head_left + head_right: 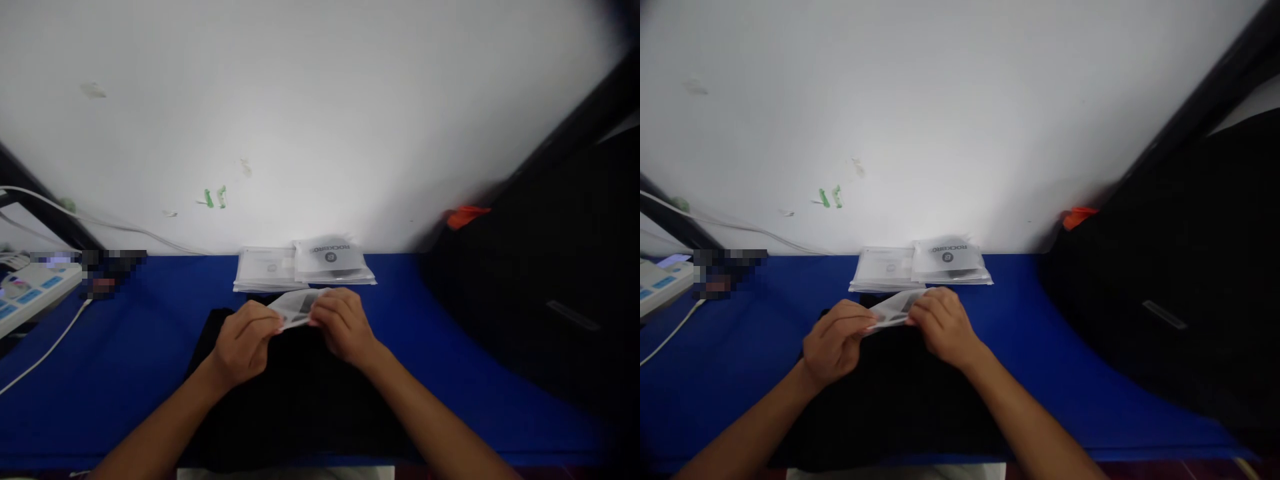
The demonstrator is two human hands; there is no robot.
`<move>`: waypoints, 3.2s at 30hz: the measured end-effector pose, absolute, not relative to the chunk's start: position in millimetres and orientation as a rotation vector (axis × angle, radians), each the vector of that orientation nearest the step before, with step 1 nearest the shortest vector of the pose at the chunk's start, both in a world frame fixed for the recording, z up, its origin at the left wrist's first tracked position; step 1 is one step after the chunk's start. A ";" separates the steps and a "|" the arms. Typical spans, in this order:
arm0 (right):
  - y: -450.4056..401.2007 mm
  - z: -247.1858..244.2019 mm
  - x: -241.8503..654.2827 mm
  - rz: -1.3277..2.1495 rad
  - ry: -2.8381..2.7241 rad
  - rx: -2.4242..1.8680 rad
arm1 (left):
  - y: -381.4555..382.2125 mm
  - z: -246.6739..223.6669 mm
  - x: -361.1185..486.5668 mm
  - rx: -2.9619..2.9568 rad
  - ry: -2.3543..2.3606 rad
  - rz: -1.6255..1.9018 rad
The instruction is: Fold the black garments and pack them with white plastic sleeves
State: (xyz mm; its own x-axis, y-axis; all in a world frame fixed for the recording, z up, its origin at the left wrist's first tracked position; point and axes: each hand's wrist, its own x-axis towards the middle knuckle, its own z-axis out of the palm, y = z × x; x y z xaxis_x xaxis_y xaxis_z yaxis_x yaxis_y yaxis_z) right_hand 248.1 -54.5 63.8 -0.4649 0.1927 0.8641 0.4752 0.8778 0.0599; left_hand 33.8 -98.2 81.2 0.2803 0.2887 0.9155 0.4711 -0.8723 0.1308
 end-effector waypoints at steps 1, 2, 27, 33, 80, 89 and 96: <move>-46.1 63.9 254.5 -0.364 -2.095 -0.550 | -97.2 85.1 28.8 -2.324 -0.750 -1.648; -37.8 63.9 261.3 -0.355 -2.129 -0.619 | -96.0 88.6 24.2 -2.271 -0.790 -1.652; 8.8 84.6 292.7 -0.607 -2.187 -1.122 | -93.7 69.6 37.4 -2.332 -0.860 -1.637; 59.8 51.0 303.2 -0.497 -2.450 -1.437 | -84.1 57.5 39.2 -2.682 -1.070 -1.422; 61.6 30.9 315.8 -0.607 -2.464 -1.448 | -72.8 48.0 38.3 -3.076 -1.494 -0.512; 62.9 36.9 310.4 -0.638 -2.496 -1.390 | -74.0 49.3 37.9 -3.101 -1.539 -0.496; 63.6 35.2 311.2 -0.602 -2.470 -1.348 | -74.8 49.1 37.0 -3.109 -1.515 -0.497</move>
